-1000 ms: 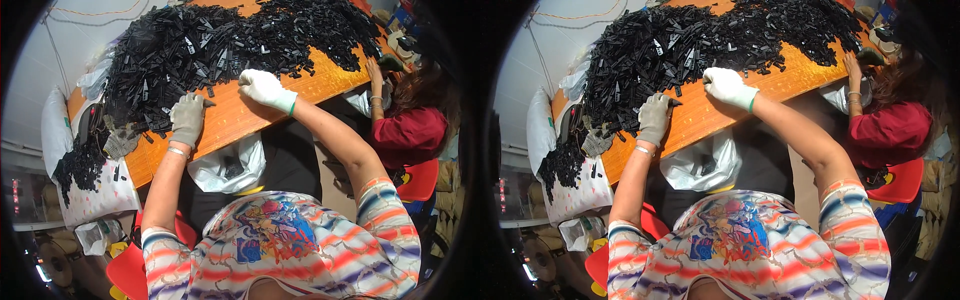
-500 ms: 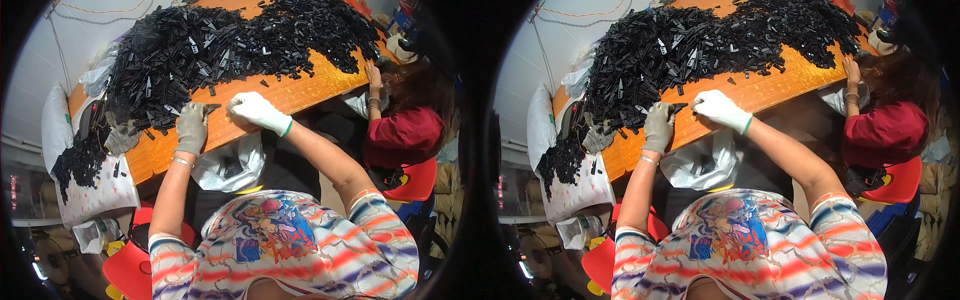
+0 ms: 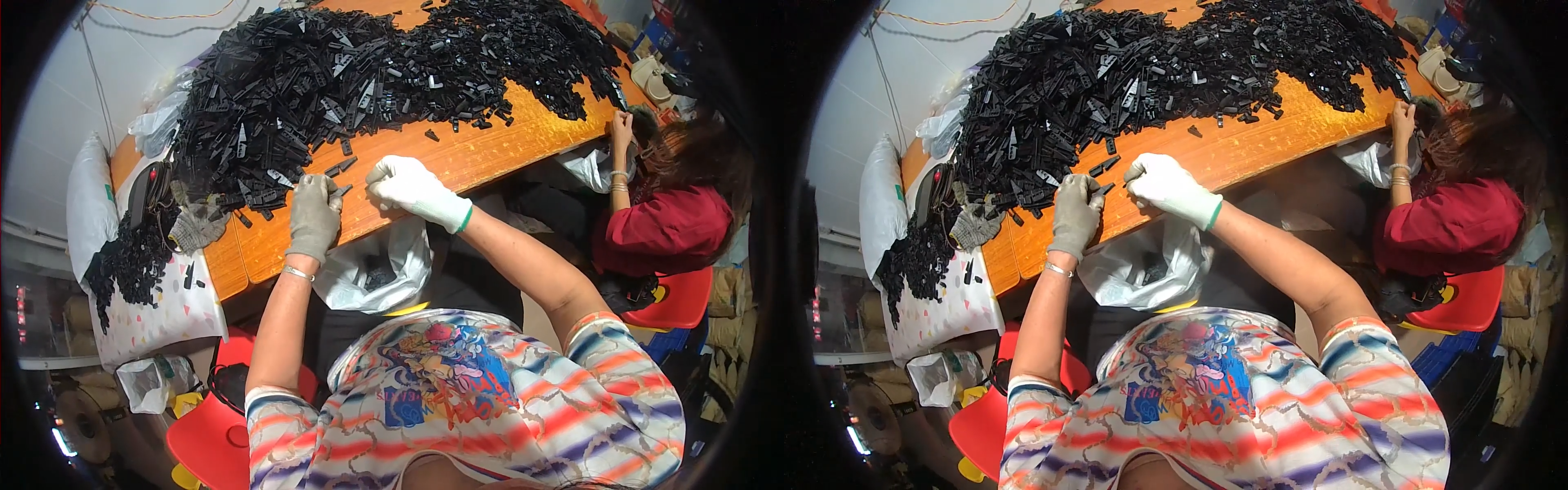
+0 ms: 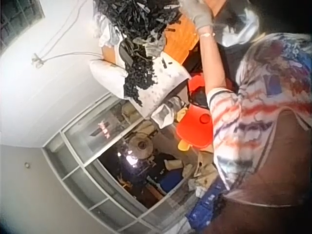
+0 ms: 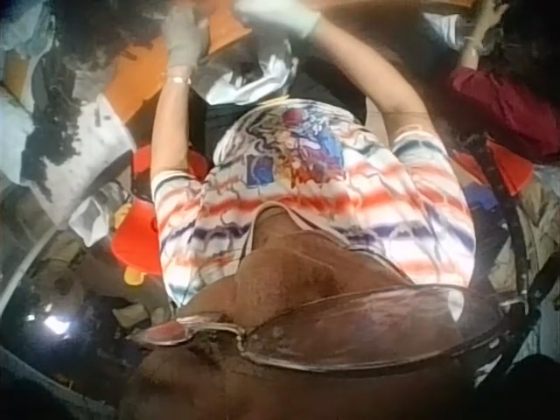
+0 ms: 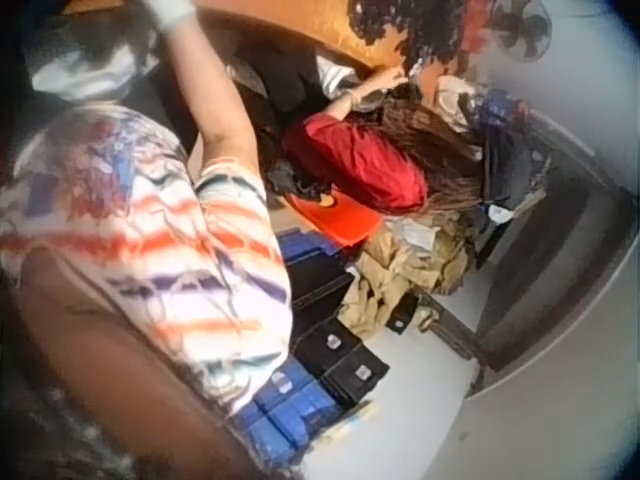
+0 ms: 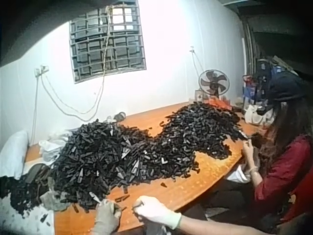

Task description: Sorting black plastic hardware components and placing them into a collection bag.

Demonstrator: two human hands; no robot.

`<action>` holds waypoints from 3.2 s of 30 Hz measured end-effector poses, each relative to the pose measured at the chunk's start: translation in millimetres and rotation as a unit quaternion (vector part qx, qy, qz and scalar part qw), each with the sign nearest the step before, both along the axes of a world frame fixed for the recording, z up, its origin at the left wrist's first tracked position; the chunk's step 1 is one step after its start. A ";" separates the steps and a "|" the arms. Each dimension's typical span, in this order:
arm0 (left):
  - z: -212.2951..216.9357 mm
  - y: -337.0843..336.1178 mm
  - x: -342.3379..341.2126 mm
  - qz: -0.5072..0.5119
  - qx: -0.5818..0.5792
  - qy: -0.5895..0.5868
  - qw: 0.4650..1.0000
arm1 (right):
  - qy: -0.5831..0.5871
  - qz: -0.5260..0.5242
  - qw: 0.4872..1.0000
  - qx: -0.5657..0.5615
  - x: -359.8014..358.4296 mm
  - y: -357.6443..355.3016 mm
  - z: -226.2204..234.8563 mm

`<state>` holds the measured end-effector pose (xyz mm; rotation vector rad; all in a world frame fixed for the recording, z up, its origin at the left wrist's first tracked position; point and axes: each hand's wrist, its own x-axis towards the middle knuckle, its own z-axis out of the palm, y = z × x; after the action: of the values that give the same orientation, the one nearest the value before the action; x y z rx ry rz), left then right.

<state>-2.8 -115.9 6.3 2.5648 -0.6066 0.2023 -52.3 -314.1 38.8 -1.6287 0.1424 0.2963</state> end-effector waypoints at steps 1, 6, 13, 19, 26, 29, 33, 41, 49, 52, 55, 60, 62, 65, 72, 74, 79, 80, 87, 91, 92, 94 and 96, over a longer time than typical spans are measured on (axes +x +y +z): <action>1.5 -0.3 0.1 0.002 0.021 0.005 1.000 | -0.012 0.003 1.000 -0.006 0.6 1.2 -3.4; -1.3 -4.6 -13.9 0.027 -0.127 0.022 0.991 | -0.045 -0.025 0.999 -0.014 -4.1 12.0 -0.7; -0.7 -10.7 -40.0 -0.028 -0.619 0.384 0.684 | -0.116 -0.043 0.991 -0.048 -9.1 28.5 12.6; 11.0 -16.6 -54.4 -0.053 -0.641 0.372 0.669 | -0.187 -0.101 0.977 -0.034 -6.3 37.8 7.7; 12.8 -18.3 -57.7 -0.030 -0.601 0.345 0.720 | -0.171 -0.099 0.978 -0.059 -10.7 41.8 12.3; 14.6 -19.1 -57.8 -0.014 -0.582 0.333 0.742 | -0.156 -0.096 0.982 -0.045 -12.9 41.6 14.0; 18.4 -23.7 -60.1 0.011 -0.566 0.315 0.762 | -0.142 -0.109 0.984 -0.017 -13.7 42.9 17.2; 20.7 -23.7 -61.6 0.015 -0.537 0.303 0.787 | -0.167 -0.056 0.984 -0.038 -11.2 35.8 8.3; -1.7 -22.3 -61.8 0.038 -0.421 0.197 0.885 | -0.280 0.064 0.875 -0.390 -5.1 35.8 9.2; -1.9 -31.3 -60.6 0.096 -0.401 0.218 0.885 | -0.363 0.062 0.818 -0.442 -2.5 39.0 -6.3; -8.8 -33.7 -59.4 0.105 -0.354 0.198 0.908 | -0.326 0.105 0.829 -0.442 -3.4 32.9 -12.3; -12.1 -43.4 -43.0 0.106 -0.378 0.290 0.873 | -0.297 0.106 0.837 -0.448 -2.2 23.5 -16.9; -17.7 -39.7 -38.6 0.092 -0.361 0.291 0.881 | -0.278 0.078 0.838 -0.463 -0.5 24.8 -18.4; 6.0 -43.6 -39.3 0.066 -0.383 0.327 0.861 | -0.238 0.035 0.875 -0.421 1.8 18.2 -17.5; 1.3 -21.8 -56.9 0.033 -0.578 0.409 0.705 | -0.103 0.081 0.982 -0.139 -0.9 -8.9 10.0; -6.6 -13.3 -61.6 0.025 -0.632 0.439 0.639 | -0.128 0.157 0.979 0.012 -1.4 -20.0 2.1; 3.8 -18.4 -73.9 0.020 -0.620 0.493 0.610 | -0.069 0.092 0.991 0.074 -11.0 -2.8 -2.5; 1.3 -17.9 -76.0 -0.008 -0.639 0.506 0.579 | -0.086 0.083 0.992 0.031 -11.2 2.4 -3.5; -25.2 -7.9 -107.6 0.012 -0.587 0.467 0.661 | -0.071 0.128 0.969 -0.199 -28.1 14.7 -6.7; -33.7 14.4 -115.8 0.057 -0.332 0.283 0.898 | -0.244 0.115 0.926 -0.264 -17.2 -23.1 -17.9; -37.8 24.0 -116.7 0.026 -0.226 0.176 0.958 | -0.230 0.071 0.907 -0.346 -8.9 -38.9 -18.7; -30.3 31.9 -120.7 0.001 -0.107 0.080 0.991 | -0.275 -0.079 0.823 -0.491 1.8 -59.0 -23.5; -22.6 38.0 -123.3 0.014 -0.043 0.076 0.996 | -0.316 -0.143 0.801 -0.488 15.1 -66.7 -26.4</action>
<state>-126.0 -77.9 -16.3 2.4793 -0.4950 0.0405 -37.2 -380.8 12.3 -2.5955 0.0138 -0.6916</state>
